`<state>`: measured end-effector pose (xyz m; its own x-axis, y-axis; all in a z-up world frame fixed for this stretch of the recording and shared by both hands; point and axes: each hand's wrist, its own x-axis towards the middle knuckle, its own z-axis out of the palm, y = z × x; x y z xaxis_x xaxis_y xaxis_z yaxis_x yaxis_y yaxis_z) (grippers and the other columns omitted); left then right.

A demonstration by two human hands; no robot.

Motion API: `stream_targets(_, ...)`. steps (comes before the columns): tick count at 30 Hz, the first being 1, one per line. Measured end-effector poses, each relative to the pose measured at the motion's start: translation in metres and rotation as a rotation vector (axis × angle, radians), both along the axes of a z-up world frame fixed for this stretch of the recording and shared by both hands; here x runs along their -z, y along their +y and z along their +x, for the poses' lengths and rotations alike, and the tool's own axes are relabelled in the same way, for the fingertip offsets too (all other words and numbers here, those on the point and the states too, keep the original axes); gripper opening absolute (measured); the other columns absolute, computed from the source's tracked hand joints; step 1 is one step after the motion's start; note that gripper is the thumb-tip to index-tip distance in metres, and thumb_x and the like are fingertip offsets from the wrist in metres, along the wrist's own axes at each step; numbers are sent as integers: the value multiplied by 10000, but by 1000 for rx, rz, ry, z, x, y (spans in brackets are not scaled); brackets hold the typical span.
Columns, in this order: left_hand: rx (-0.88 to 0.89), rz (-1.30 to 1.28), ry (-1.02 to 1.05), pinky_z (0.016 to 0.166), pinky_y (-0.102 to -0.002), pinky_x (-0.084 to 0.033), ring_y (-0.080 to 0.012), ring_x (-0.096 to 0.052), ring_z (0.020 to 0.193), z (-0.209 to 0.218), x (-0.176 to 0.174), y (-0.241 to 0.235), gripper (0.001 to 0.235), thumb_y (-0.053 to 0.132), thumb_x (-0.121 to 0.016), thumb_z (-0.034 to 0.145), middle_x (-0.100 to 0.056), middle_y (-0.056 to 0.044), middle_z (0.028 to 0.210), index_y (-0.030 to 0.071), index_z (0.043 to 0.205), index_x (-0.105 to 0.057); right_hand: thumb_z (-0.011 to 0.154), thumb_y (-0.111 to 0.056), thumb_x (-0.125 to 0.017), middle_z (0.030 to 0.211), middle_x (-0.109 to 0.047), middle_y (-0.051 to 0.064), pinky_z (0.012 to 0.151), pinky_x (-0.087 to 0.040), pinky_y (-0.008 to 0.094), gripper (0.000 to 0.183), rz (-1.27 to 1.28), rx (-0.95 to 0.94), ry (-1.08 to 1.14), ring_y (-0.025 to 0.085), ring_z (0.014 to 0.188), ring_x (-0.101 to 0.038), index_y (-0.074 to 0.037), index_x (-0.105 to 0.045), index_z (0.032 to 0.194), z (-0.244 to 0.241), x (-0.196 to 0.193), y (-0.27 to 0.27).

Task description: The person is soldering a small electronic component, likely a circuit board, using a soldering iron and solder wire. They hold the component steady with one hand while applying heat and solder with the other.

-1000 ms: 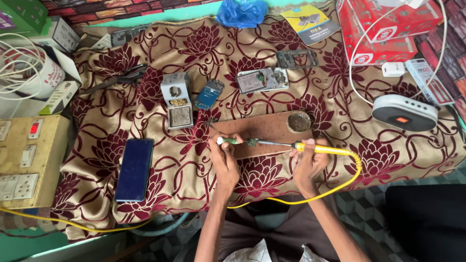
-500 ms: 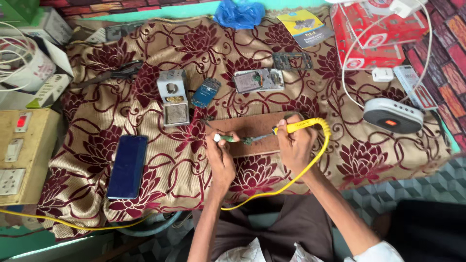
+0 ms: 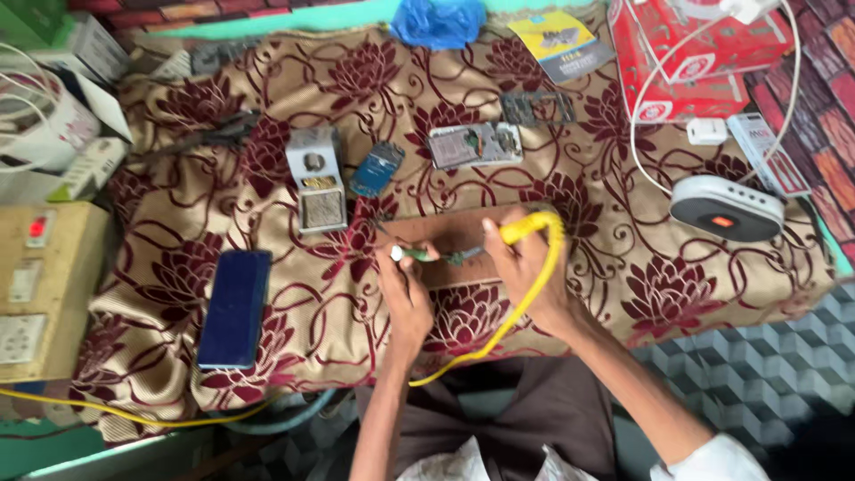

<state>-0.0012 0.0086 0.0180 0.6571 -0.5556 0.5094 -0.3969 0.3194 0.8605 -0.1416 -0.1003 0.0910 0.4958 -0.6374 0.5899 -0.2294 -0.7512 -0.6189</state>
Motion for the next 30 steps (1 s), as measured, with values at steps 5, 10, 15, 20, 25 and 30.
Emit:
stream_targets(5,1,30,90,628,-268,-398,-118,-472,699,4,7,-3,272,246,-362,1124,-692,-106,946,-1,1163,-470,1126,-238,-538,763,-542,28,509,-453,263,212,358,99,-684,92,562,-499,-35,-508,1074,-35,56,-12)
stream_targets(10,97,-154,50,815,-290,-502,-130,-609,903,0,7,-8,202,199,-350,1187,-671,-91,1040,18,1184,-439,1168,-352,-454,687,-416,6,461,-415,259,323,389,240,-905,93,511,-458,-48,-465,1061,-73,100,-55)
stream_targets(15,-9,33,66,561,-244,-346,-72,-408,653,4,19,-3,178,170,-355,1141,-599,-88,920,22,1171,-449,1153,-334,-448,711,-447,31,463,-376,239,292,394,186,-869,125,536,-513,-54,-430,1070,-81,118,-51)
stream_targets(20,-19,26,26,548,-242,-345,-71,-399,636,7,22,-9,180,170,-333,1139,-645,-73,934,35,1180,-446,1170,-295,-441,729,-441,30,512,-371,224,268,361,214,-784,118,571,-517,-37,-422,1098,-78,111,-49)
stream_targets(25,8,20,32,512,-234,-297,-62,-356,568,5,11,-8,171,201,-332,1138,-734,-69,950,52,1108,-410,1165,-279,-420,640,-456,29,506,-355,214,272,319,327,-713,106,540,-493,-15,-429,1101,-78,109,-48)
stream_targets(30,17,15,49,551,-238,-339,-68,-395,610,0,7,-3,166,190,-337,1144,-703,-86,964,45,1141,-417,1161,-265,-440,696,-486,42,494,-368,226,261,393,269,-761,124,546,-508,-14,-451,1089,-82,113,-45)
